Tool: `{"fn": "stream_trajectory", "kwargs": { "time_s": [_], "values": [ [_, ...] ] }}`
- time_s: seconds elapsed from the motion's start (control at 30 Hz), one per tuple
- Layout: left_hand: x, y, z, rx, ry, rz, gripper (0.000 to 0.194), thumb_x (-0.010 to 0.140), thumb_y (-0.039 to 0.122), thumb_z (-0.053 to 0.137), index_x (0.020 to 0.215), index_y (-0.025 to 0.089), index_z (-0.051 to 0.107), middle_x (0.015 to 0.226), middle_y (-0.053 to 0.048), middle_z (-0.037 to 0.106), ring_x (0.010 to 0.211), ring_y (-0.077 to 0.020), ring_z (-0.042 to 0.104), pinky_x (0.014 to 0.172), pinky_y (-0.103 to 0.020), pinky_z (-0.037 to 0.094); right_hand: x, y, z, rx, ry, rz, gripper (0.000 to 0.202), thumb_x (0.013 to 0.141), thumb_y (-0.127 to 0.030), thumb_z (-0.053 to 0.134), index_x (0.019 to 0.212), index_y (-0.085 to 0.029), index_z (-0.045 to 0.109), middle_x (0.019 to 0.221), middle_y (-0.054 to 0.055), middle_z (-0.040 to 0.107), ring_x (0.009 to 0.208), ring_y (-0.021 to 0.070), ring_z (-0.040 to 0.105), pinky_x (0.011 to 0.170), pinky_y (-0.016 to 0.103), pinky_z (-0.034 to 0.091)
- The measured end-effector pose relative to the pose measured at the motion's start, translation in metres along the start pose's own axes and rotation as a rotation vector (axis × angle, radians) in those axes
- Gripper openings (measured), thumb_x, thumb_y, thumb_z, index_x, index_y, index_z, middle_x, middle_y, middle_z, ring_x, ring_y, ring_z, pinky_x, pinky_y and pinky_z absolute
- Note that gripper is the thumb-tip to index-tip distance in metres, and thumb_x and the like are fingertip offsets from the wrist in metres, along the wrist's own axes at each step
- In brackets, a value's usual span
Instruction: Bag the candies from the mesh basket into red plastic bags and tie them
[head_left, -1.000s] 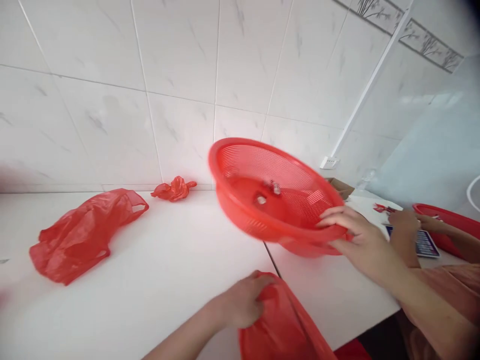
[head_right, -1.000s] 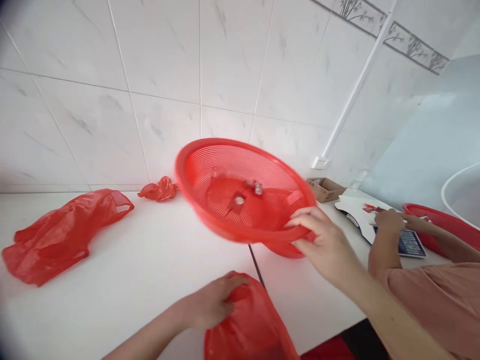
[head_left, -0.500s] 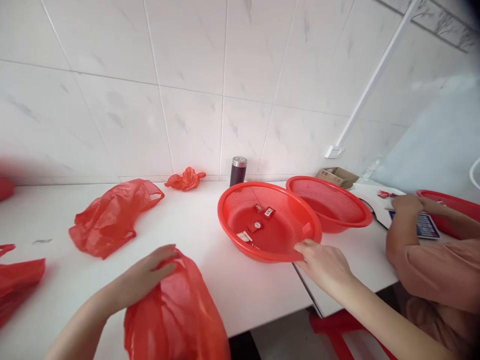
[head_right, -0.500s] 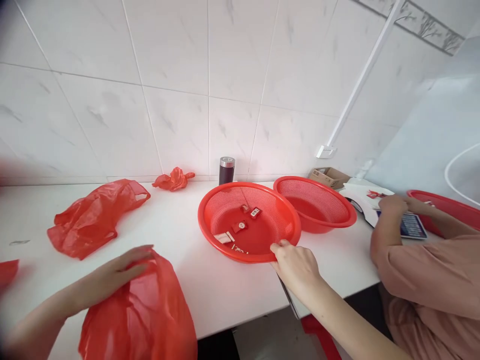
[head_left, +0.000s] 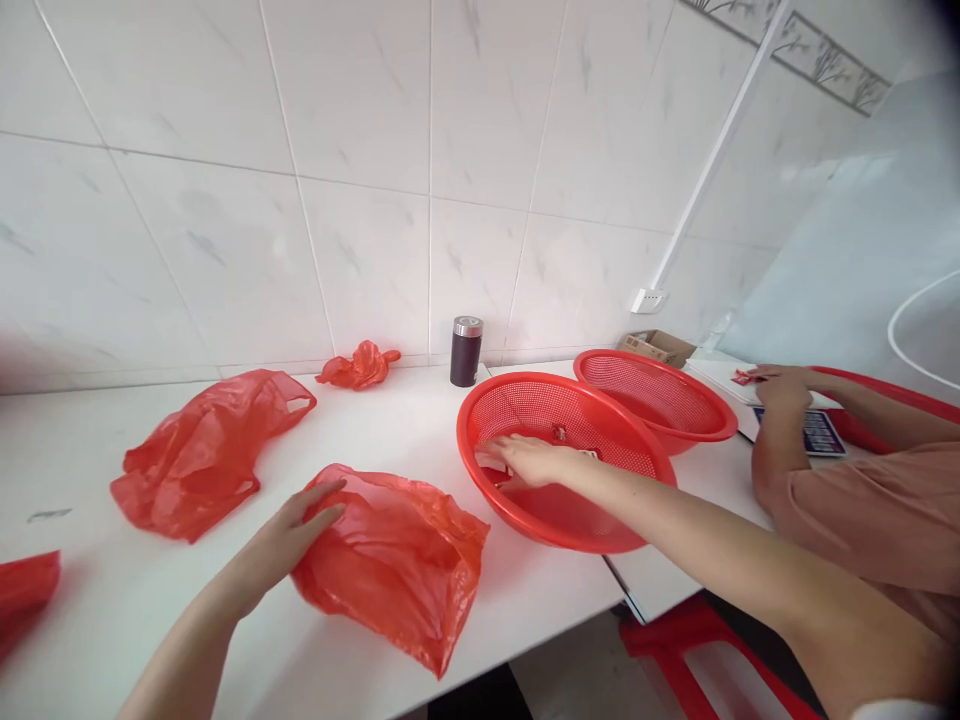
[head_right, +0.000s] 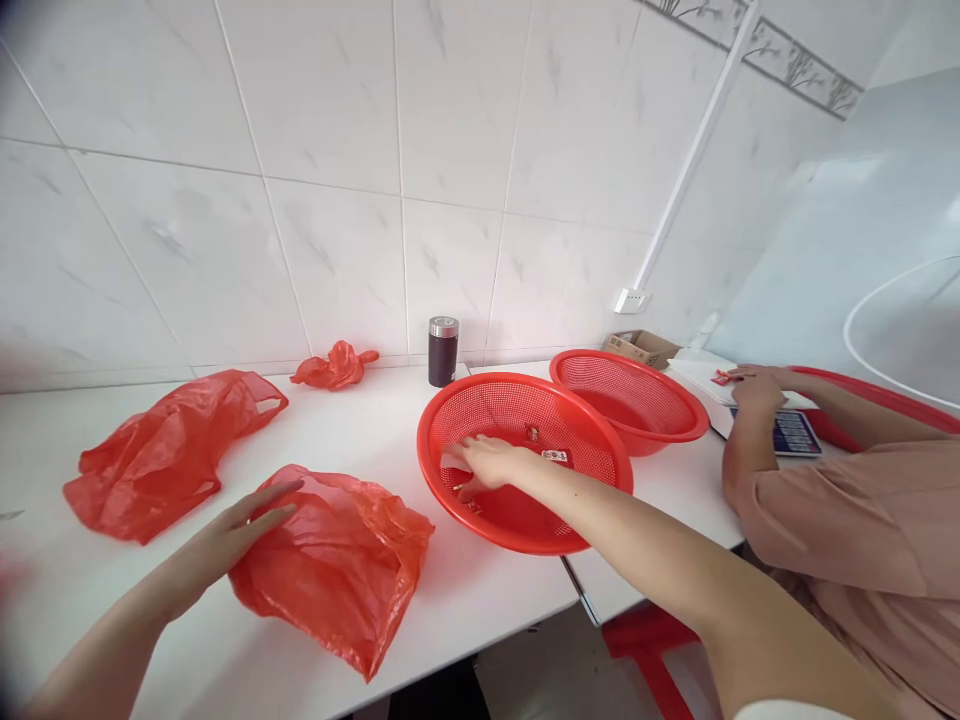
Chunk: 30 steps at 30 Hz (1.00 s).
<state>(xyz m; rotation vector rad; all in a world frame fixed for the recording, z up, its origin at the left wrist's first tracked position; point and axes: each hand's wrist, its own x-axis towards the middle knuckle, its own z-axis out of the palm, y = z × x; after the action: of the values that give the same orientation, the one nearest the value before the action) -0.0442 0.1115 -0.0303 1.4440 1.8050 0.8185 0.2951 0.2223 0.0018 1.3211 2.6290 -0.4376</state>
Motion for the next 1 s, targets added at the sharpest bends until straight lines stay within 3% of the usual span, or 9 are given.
{"fn": "stream_trajectory", "kwargs": {
  "time_s": [0.1,0.27,0.43,0.63,0.77,0.87,1.0],
  "values": [
    [-0.005,-0.017,-0.002,-0.142,-0.172,-0.032,0.06,0.08,0.06,0.055,0.135,0.037,0.051,0.147,0.002,0.044,0.135,-0.0283,0.04,0.103,-0.039,0.044,0.015,0.009,0.01,0.008,-0.06,-0.04,0.052,0.075,-0.049,0.064,0.123,-0.031,0.055,0.123,0.008,0.054,0.109,0.0306,0.054,0.084,0.039,0.045],
    [-0.016,-0.041,-0.001,-0.284,-0.186,0.032,0.067,0.075,0.055,0.063,0.137,0.036,0.049,0.147,0.002,0.045,0.139,-0.0302,0.032,0.111,-0.046,0.03,0.015,0.019,0.012,0.152,-0.044,0.057,0.037,0.075,-0.039,0.069,0.108,-0.026,0.06,0.112,0.007,0.058,0.094,0.0231,0.06,0.073,0.03,0.046],
    [-0.018,-0.045,0.001,-0.36,-0.261,0.027,0.072,0.071,0.052,0.069,0.138,0.035,0.048,0.147,-0.001,0.044,0.136,-0.0333,0.037,0.108,-0.05,0.035,0.016,0.025,0.005,0.247,-0.051,0.11,0.028,0.078,-0.028,0.067,0.104,-0.023,0.057,0.095,0.001,0.065,0.073,0.0137,0.062,0.06,0.022,0.046],
    [-0.014,-0.055,0.0,-0.375,-0.372,-0.054,0.075,0.071,0.048,0.072,0.14,0.034,0.045,0.15,0.001,0.041,0.136,-0.0305,0.037,0.107,-0.041,0.041,0.005,0.031,-0.003,0.249,0.034,0.185,0.012,0.088,-0.022,0.049,0.099,-0.021,0.055,0.102,0.004,0.063,0.066,0.0106,0.06,0.058,0.022,0.045],
    [-0.013,-0.049,0.002,-0.563,-0.394,-0.146,0.084,0.074,0.047,0.071,0.147,0.028,0.032,0.15,-0.005,0.04,0.131,-0.0305,0.045,0.099,-0.036,0.05,-0.007,0.016,0.005,0.203,0.064,0.195,0.015,0.091,-0.025,0.045,0.098,-0.021,0.058,0.108,0.006,0.06,0.079,0.0134,0.06,0.067,0.025,0.045],
    [-0.014,-0.035,0.006,-0.651,-0.36,-0.224,0.09,0.077,0.046,0.069,0.15,0.025,0.022,0.146,-0.011,0.045,0.123,-0.0303,0.053,0.092,-0.035,0.054,-0.012,0.001,0.018,0.16,0.005,0.203,0.019,0.079,-0.032,0.063,0.094,-0.022,0.062,0.104,0.006,0.058,0.076,0.0165,0.059,0.065,0.028,0.043],
    [-0.023,-0.02,0.011,-0.618,-0.225,-0.204,0.088,0.078,0.047,0.067,0.15,0.022,0.022,0.144,-0.015,0.046,0.12,-0.0295,0.056,0.088,-0.032,0.055,-0.011,-0.005,0.021,0.13,0.027,0.184,0.01,0.071,-0.018,0.065,0.079,-0.02,0.06,0.089,0.004,0.058,0.071,0.0173,0.056,0.066,0.031,0.042]
  ]
}}
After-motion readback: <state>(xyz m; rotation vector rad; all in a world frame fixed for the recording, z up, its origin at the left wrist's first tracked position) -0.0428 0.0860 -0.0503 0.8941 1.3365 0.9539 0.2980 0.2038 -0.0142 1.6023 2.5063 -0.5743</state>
